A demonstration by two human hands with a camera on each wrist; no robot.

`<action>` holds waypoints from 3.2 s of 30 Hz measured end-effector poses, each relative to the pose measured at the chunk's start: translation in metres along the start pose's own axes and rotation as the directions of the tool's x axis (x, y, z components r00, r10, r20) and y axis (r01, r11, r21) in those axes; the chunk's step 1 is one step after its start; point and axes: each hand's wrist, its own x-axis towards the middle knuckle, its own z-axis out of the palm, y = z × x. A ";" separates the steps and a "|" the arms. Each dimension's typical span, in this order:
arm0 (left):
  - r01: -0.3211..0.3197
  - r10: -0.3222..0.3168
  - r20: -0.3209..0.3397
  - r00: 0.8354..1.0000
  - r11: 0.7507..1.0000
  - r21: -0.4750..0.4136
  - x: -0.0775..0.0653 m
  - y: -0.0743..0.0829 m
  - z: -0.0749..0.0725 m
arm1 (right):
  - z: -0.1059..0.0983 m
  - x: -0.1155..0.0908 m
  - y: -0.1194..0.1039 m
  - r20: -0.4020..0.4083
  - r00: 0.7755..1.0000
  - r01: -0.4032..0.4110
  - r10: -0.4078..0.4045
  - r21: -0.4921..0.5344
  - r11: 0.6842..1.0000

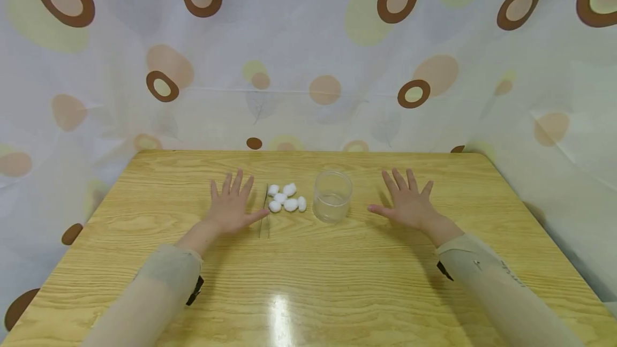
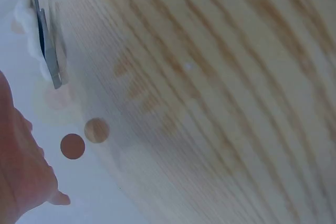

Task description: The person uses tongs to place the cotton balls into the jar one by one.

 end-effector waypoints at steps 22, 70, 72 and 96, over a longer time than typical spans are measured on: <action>0.097 -0.096 0.074 0.993 0.995 -0.005 0.007 0.016 0.009 | 0.003 0.001 -0.002 -0.003 1.000 0.010 -0.010 -0.006 1.000; 0.257 -0.229 0.122 0.966 0.911 -0.321 0.024 0.038 0.011 | 0.011 0.026 -0.064 0.004 0.990 0.129 -0.142 0.393 0.911; 0.264 -0.235 0.123 0.964 0.900 -0.347 0.025 0.038 0.009 | 0.011 0.027 -0.065 0.012 0.990 0.119 -0.138 0.438 0.891; 0.410 -0.330 0.247 0.911 0.655 -0.635 0.024 0.016 0.002 | 0.019 0.034 -0.074 0.028 0.994 0.071 -0.109 0.596 0.800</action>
